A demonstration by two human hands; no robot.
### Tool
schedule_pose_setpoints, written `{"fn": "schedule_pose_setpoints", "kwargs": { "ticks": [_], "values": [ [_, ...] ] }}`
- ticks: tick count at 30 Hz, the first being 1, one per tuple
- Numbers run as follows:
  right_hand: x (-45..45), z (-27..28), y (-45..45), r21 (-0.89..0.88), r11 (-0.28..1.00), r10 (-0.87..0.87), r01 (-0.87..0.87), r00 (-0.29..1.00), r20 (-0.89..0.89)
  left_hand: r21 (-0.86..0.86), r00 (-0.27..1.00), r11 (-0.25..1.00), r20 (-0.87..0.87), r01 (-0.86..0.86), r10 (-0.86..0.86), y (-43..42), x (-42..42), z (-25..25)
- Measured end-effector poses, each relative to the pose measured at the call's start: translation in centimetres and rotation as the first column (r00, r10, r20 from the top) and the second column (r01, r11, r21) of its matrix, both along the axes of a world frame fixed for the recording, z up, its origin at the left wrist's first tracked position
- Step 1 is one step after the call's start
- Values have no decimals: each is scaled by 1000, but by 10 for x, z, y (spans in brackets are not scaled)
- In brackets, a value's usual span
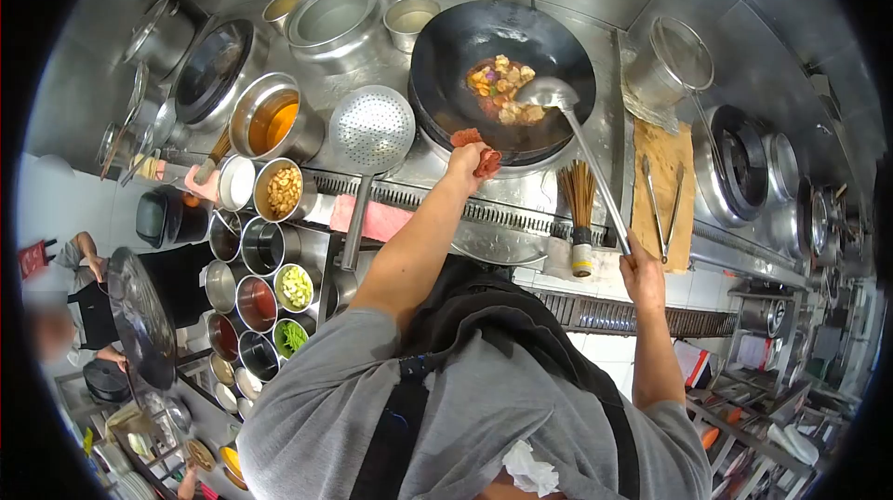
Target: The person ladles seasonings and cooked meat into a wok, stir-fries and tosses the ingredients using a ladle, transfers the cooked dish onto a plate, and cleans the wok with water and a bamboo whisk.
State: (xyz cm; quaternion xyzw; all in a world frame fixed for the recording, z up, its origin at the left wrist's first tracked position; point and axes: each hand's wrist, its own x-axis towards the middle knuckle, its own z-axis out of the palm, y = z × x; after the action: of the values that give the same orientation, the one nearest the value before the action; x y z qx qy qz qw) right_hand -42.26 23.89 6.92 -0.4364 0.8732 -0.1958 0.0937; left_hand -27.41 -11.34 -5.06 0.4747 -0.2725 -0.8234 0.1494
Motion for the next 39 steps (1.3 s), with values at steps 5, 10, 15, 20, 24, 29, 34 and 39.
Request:
{"fn": "schedule_pose_setpoints", "kwargs": {
  "ticks": [5, 10, 15, 20, 24, 29, 34, 39],
  "values": [
    [20, 77, 37, 151, 988, -35, 33, 999, 10, -14, 935, 969, -266, -247, 234, 52, 33, 43],
    [17, 99, 34, 205, 977, 27, -63, 985, 173, 45, 958, 977, -189, -209, 214, 63, 66, 73],
    [-7, 26, -38, 105, 985, 122, -140, 979, 166, -95, 987, 995, -159, -34, 18, 20, 37, 23],
    [26, -7, -61, -55, 998, -4, 13, 988, 157, -86, 960, 996, -279, -14, -11, 80, 95, -32],
    [54, 0, -12, -155, 987, 3, 38, 965, 261, -70, 979, 992, -180, -109, 95, 103, 108, 37],
    [64, -18, 23, -102, 975, -146, 198, 915, 376, -16, 991, 997, -116, -72, 70, 33, 47, 72],
    [71, -46, 3, -183, 903, -218, 390, 781, 585, -99, 993, 991, -89, -87, 78, 40, 56, 23],
    [82, -36, 13, -281, 890, -232, 358, 888, 397, -73, 977, 989, -163, 125, -136, 116, 130, 56]
  ]
}}
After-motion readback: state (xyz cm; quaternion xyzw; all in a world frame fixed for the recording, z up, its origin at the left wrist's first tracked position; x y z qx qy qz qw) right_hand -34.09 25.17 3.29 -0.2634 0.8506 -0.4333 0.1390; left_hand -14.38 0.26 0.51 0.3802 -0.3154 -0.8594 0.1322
